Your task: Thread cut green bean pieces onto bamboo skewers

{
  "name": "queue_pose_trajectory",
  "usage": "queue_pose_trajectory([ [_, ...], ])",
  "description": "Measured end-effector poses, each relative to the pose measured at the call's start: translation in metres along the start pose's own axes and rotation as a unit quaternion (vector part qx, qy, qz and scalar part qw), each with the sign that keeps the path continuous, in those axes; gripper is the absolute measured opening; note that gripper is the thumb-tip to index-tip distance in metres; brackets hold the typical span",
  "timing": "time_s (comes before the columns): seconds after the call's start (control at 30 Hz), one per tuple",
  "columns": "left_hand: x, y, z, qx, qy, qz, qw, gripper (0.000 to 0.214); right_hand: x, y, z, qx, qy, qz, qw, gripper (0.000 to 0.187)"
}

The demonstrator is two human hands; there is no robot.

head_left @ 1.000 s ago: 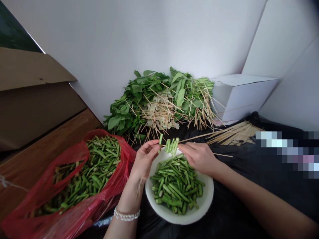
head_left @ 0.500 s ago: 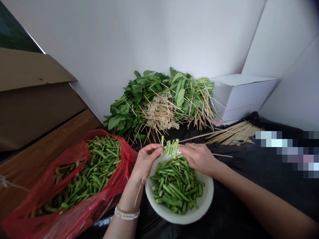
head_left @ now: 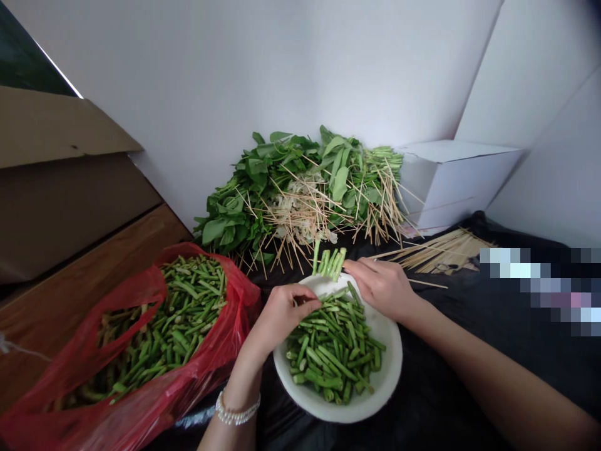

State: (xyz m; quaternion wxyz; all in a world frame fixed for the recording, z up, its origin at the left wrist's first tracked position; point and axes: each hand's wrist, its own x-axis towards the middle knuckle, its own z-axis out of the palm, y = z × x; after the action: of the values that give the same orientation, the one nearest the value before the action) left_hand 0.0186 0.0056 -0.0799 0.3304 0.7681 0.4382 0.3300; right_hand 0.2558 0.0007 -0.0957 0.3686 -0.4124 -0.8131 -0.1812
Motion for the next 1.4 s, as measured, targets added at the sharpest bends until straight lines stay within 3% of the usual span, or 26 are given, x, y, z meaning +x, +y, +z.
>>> queue_pose_trajectory([
  [0.17,-0.007,0.008,-0.004,0.117,-0.084,0.081,0.986,0.017,0.0,0.0,0.0,0.001,-0.017,-0.006,1.0,0.029],
  [0.3,-0.012,0.017,-0.005,0.212,-0.146,0.079,0.963,0.027,0.001,-0.004,0.0,-0.002,-0.024,-0.013,1.0,0.029],
  [0.4,-0.012,0.019,-0.004,0.218,-0.158,0.062,0.961,0.026,0.001,-0.005,-0.001,-0.009,-0.016,-0.017,1.0,0.028],
  [0.6,-0.007,0.012,-0.001,0.028,-0.079,0.035,0.996,0.017,0.0,-0.003,0.0,0.01,-0.012,-0.002,1.0,0.029],
  [0.73,-0.003,0.011,0.003,-0.11,-0.017,-0.031,0.993,0.013,0.0,0.0,0.0,0.031,0.015,0.021,0.999,0.029],
  [0.83,0.001,0.008,0.005,-0.216,0.052,-0.095,0.97,0.019,-0.001,0.001,0.001,0.043,0.029,0.038,0.998,0.029],
  [0.93,0.004,0.004,0.003,-0.341,0.111,-0.138,0.923,0.029,-0.001,0.0,0.001,0.054,0.029,0.038,0.997,0.029],
  [1.03,0.006,0.003,-0.001,-0.445,0.118,-0.149,0.875,0.034,-0.001,-0.002,0.001,0.063,0.003,0.016,0.998,0.028],
  [1.1,0.006,0.003,-0.003,-0.479,0.12,-0.146,0.857,0.034,-0.001,-0.005,0.002,0.061,-0.014,0.0,0.998,0.029],
  [1.4,0.005,0.001,-0.003,-0.47,0.141,-0.14,0.86,0.031,-0.002,-0.007,0.003,0.039,-0.017,-0.021,0.999,0.03],
])
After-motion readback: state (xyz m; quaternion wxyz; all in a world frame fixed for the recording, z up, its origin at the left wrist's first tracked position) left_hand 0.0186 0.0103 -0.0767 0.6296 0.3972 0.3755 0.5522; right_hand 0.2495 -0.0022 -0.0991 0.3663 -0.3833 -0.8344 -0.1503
